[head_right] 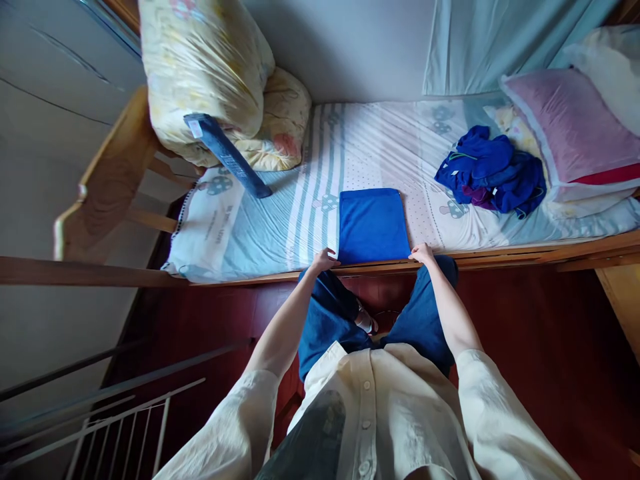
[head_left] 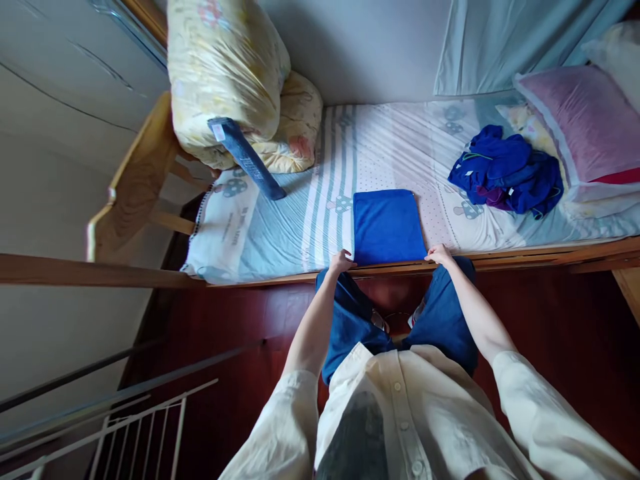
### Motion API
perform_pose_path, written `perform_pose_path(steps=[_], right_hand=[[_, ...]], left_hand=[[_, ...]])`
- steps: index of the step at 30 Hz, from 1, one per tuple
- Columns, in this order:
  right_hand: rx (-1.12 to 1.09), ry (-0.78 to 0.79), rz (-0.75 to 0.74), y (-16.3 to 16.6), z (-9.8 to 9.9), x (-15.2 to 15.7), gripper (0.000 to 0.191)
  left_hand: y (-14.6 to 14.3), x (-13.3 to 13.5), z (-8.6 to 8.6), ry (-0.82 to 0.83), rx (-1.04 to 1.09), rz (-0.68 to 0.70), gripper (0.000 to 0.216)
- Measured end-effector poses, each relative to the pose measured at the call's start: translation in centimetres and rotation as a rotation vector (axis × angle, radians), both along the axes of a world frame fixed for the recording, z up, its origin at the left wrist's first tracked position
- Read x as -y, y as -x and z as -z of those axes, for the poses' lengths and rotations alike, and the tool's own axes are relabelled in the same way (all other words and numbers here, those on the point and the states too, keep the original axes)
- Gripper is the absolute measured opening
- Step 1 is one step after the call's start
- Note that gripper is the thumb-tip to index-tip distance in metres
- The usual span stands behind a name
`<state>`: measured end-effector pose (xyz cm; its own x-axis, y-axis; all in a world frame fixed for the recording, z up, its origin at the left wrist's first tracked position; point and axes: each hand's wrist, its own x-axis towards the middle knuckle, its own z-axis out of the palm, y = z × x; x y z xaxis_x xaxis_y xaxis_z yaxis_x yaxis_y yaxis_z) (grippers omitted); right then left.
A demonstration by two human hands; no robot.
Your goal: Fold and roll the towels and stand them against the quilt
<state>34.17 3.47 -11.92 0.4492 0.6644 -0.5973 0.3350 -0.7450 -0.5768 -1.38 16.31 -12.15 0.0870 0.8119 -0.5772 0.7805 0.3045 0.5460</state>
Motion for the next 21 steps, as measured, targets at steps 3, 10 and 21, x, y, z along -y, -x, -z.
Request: perform_pose_path(steps=[3,10,21], right_hand=[[-0.099,-0.035,0.066,-0.2,-0.1,0.3,0.036],[-0.234,-0.056,0.206,-0.4,0.6,-1.1,0.055],[-0.172,-0.055,0.243,-1.5,2.7,-9.0,0.052]], left_hand=[[0.1,-0.5,0.0,0.023,0.016,-0.001,0.048],[-0.3,-2.9,1.0,0.124,0.193,-0.209,0.053],[-2.6,-9.3,3.6,0.046,0.284,-0.332,0.054]])
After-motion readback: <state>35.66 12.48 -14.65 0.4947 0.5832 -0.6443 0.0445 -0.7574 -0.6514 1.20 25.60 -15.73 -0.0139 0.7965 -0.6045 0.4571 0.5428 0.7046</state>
